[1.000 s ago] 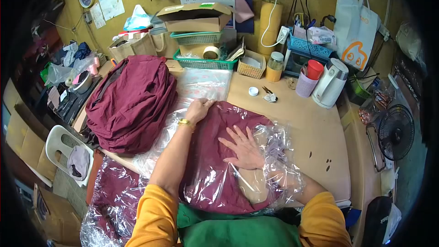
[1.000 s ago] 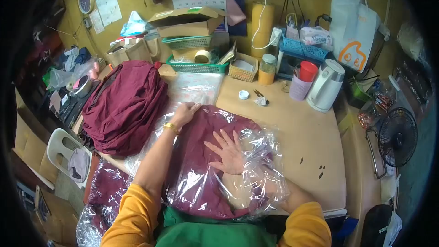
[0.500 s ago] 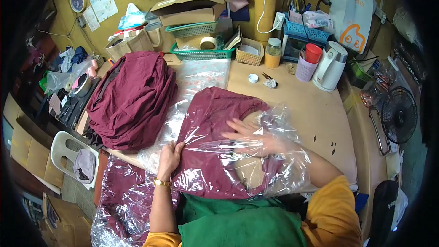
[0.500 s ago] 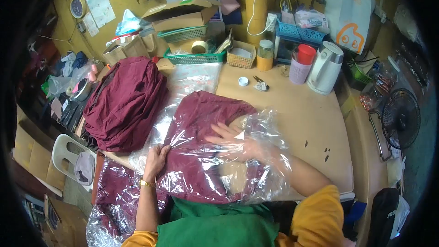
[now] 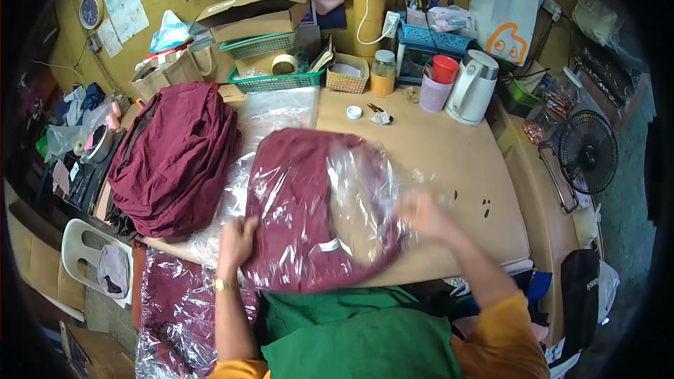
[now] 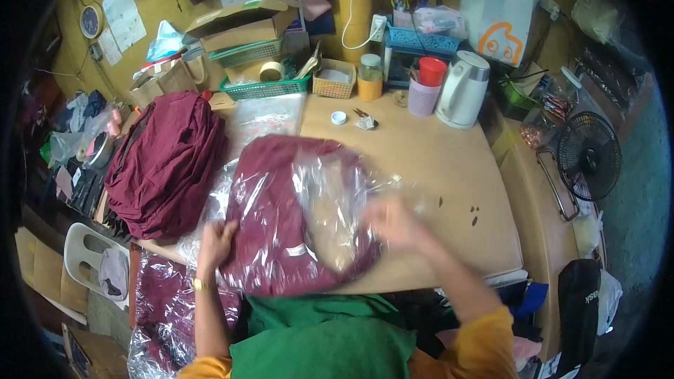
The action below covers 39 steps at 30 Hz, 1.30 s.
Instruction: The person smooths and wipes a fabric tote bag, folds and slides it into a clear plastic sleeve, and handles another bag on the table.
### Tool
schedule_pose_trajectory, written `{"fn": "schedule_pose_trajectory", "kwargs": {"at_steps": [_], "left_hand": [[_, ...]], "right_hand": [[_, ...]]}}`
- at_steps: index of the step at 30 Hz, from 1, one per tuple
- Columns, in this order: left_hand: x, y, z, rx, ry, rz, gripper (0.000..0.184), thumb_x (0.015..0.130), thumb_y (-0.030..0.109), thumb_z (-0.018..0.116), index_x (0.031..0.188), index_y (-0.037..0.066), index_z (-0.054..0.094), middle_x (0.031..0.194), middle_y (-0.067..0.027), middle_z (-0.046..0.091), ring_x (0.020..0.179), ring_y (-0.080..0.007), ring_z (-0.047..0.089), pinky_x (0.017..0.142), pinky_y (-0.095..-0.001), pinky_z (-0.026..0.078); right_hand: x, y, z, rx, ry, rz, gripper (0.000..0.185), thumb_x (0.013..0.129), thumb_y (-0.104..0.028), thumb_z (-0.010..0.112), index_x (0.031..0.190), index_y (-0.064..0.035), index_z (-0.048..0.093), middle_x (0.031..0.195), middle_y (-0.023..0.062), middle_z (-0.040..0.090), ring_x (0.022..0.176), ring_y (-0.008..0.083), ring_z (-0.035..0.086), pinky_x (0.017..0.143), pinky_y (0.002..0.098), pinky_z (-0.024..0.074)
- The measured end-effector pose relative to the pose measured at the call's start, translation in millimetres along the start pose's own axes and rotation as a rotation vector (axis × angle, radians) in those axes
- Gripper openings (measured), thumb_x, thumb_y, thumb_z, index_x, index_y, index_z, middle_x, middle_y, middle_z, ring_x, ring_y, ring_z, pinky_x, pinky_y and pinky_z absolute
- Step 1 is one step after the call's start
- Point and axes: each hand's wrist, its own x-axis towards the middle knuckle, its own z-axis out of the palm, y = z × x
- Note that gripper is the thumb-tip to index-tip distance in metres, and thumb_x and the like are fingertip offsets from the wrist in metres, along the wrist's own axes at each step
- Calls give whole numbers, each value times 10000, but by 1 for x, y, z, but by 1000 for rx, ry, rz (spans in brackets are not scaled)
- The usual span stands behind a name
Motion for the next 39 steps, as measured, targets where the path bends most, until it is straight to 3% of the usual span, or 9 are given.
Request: {"fn": "schedule_pose_trajectory", "kwargs": {"at_steps": [2,5,9,12,21,25,31,35,39], "left_hand": [[40,12,-9,-163,65,105,349,959,204,652,761,-74,578,608,-163,523,608,-119,439,561,-372,406],[47,75,-54,-225,137,145,338,964,212,647,775,-59,577,609,-102,485,606,-129,418,556,-355,399],[28,19,-37,-121,167,231,291,958,181,632,820,-70,582,673,-209,572,591,-196,458,579,-395,416],[-24,-26,11,126,245,61,400,954,245,635,743,-77,529,703,-323,538,641,-473,515,617,-488,415],[-12,74,-72,347,203,245,502,987,298,583,1387,25,449,1218,-250,598,1064,-428,605,895,-465,478],[42,87,17,489,77,227,667,989,484,513,1499,75,380,1523,-243,384,1413,-417,359,1113,-599,303],[37,60,89,520,79,70,774,953,601,472,1553,135,324,1628,-198,204,1511,-394,141,1171,-657,78],[37,57,88,526,60,57,751,958,589,468,1551,148,335,1632,-180,205,1514,-380,142,1177,-648,79],[37,60,88,568,63,54,730,972,579,448,1557,159,322,1632,-167,217,1514,-373,156,1182,-637,81]], "right_hand": [[38,-62,-42,-65,384,-53,144,941,-179,667,953,-45,719,863,34,726,638,77,614,580,253,506],[8,-140,-103,168,671,-437,173,939,-148,579,841,-54,685,635,-19,592,454,47,427,456,230,369],[-53,-42,-142,44,981,-266,209,939,-182,598,811,-37,676,526,-11,537,462,76,471,464,245,343],[-108,24,-96,-147,906,378,197,890,-181,655,802,-7,681,540,58,593,660,128,628,561,249,454],[-100,-17,-142,-744,980,246,392,905,-313,672,1179,-36,634,1203,181,651,1098,331,637,920,438,491],[45,-1,-148,-443,525,460,429,962,-401,574,1137,-19,663,963,89,700,869,159,635,817,328,501],[128,74,-93,-471,-1,-21,275,860,-267,704,1013,-38,704,934,81,728,840,160,639,775,333,506],[87,89,-187,-348,1362,130,309,930,-285,610,1062,-14,678,855,107,701,799,236,681,745,378,527],[64,72,-184,-108,653,434,327,918,-308,650,1110,-45,682,785,67,657,730,181,646,680,366,508]]}}
